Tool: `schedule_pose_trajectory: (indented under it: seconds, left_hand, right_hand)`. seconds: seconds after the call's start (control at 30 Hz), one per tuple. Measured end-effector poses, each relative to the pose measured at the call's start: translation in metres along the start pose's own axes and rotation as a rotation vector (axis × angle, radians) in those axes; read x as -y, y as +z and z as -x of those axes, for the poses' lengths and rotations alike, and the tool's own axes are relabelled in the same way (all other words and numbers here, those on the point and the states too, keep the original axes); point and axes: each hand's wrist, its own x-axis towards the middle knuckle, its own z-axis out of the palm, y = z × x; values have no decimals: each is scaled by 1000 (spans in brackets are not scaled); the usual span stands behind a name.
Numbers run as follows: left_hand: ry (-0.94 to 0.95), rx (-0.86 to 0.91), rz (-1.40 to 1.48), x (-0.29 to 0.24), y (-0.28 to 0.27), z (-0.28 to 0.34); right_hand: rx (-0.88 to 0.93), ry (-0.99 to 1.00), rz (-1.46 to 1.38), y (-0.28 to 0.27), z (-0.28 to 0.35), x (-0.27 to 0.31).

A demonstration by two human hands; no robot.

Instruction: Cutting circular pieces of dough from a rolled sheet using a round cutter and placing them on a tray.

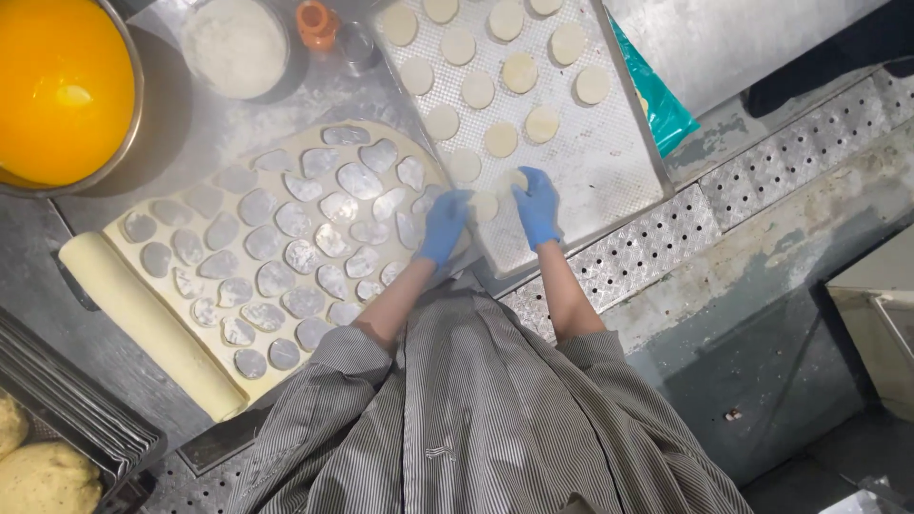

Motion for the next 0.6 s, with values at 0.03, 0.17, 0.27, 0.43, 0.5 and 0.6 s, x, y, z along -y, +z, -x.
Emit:
schedule_pose_trajectory:
  seconds: [0.03,0.17,0.27,0.43,0.5,0.6]
  left_hand:
    - [-6,-17,-2,-24,-19,4]
    - [-232,-102,0,-56,-103,32]
    - [-230,-233,-360,-7,-171,67]
    - [38,-594,-649,19,-298,139]
    - [-20,-752,-641,22,-349,168]
    - [-131,-852,-790,18,-410,201]
  right_hand:
    - [17,-5,-1,-2,0,7]
    - [-202,-249,250,17,3,26]
    - [-79,-306,228,59,19,41]
    - [337,-590,213,167,68,75]
    - [536,-658,163,218,99,93]
    - [745,-727,229,285,143,128]
